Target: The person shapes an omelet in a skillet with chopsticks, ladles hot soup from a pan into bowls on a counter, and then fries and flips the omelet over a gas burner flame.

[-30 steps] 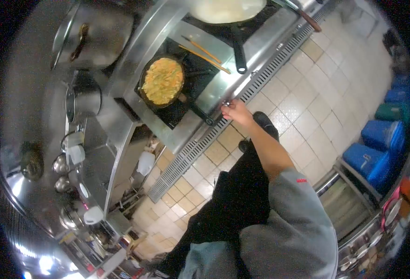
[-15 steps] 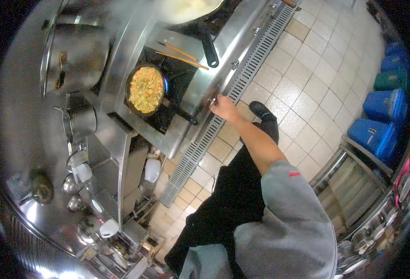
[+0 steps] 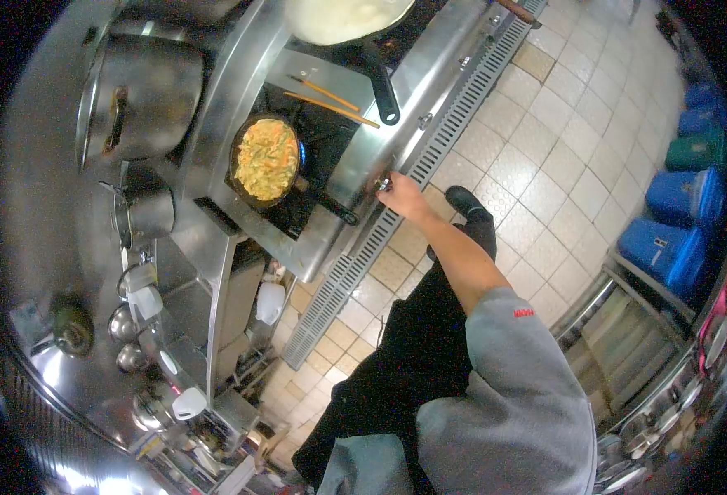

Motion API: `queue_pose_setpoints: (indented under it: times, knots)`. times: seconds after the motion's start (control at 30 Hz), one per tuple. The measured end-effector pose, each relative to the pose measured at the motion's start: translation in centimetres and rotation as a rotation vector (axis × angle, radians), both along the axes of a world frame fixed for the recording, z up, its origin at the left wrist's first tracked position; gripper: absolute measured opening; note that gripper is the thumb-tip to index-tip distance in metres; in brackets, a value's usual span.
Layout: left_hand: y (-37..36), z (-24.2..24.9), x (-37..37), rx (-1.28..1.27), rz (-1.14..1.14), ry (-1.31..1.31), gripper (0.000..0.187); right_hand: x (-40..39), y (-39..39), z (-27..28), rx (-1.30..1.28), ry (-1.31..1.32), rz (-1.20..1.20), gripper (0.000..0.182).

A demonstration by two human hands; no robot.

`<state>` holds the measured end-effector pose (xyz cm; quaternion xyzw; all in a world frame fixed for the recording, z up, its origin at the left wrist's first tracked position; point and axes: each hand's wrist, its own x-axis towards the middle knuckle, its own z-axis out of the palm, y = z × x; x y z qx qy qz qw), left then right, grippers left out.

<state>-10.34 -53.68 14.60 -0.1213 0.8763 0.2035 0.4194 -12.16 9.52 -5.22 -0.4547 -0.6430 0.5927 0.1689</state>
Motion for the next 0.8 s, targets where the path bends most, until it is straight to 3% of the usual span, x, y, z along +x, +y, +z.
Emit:
queue_pose_setpoints:
  times: [0.8]
  knots:
    - [-0.1,-0.3,0.2,0.008,0.022,-0.011,0.064,-0.2,0.1,-0.8,-0.032,-0.032,0.011,0.035]
